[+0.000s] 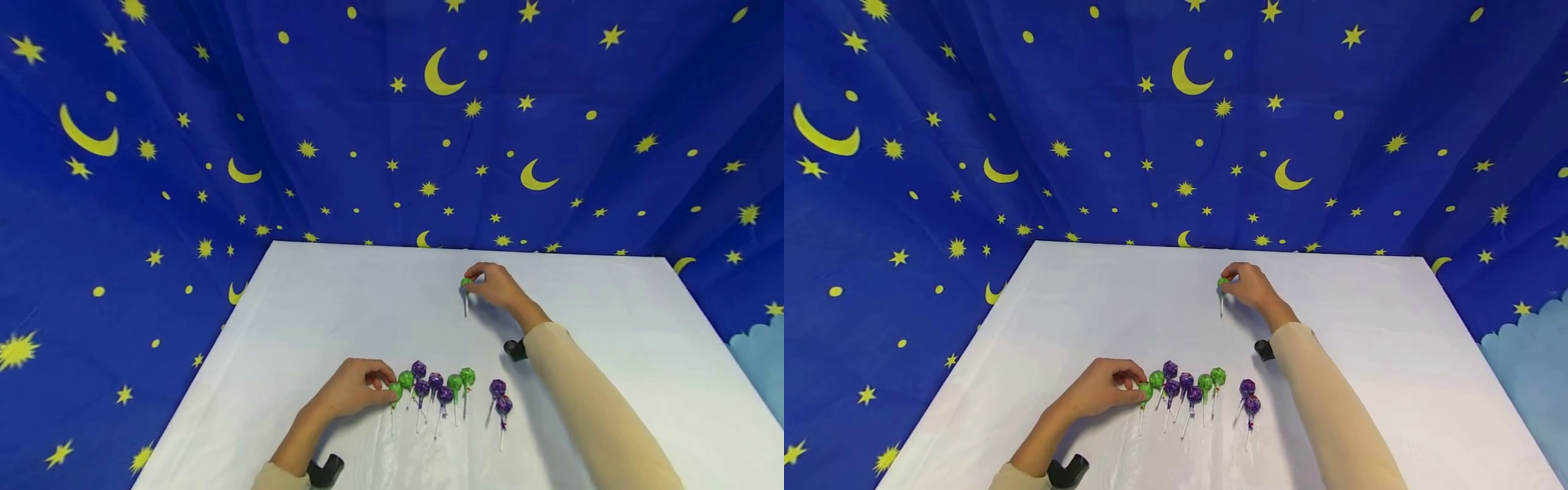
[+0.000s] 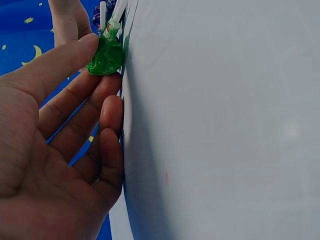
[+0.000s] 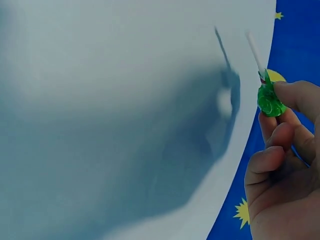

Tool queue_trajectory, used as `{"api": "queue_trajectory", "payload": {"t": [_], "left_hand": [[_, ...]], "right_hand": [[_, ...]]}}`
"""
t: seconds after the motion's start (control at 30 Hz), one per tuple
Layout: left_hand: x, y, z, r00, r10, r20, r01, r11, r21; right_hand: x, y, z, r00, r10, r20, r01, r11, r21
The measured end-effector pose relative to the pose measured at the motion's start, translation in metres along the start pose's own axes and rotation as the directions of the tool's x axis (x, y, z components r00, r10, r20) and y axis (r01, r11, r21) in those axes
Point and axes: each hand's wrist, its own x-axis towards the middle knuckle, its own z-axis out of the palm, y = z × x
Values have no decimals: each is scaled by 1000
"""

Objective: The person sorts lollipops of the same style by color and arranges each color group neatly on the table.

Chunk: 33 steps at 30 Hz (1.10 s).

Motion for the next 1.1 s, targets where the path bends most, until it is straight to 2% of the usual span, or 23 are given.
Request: {"api": "queue_trajectory", "payload": {"t": [0.17,0.3,0.47,0.8,1.1], "left_hand": [[-2,-1,-2,1000,1,-13,-1,1000,-3],[-5,-1,-7,999,-18,-28,18,1000,-6],[-4,0,-10,1000,-9,-27,9,1000,3],[-7,-3,-3,999,-10,-33,10,1000,9],[-3,-1,3,999,-9,-37,9,1000,-17]], "right_hand": [[10,-2,0,999,34,23,-34,999,7],[22,-10,0,999,30,39,-30,999,20],[33,-15,0,999,31,35,-32,999,8],[38,-7,13,996,74,45,-74,997,4],[36,0,7,992,118,35,-119,992,36]]}}
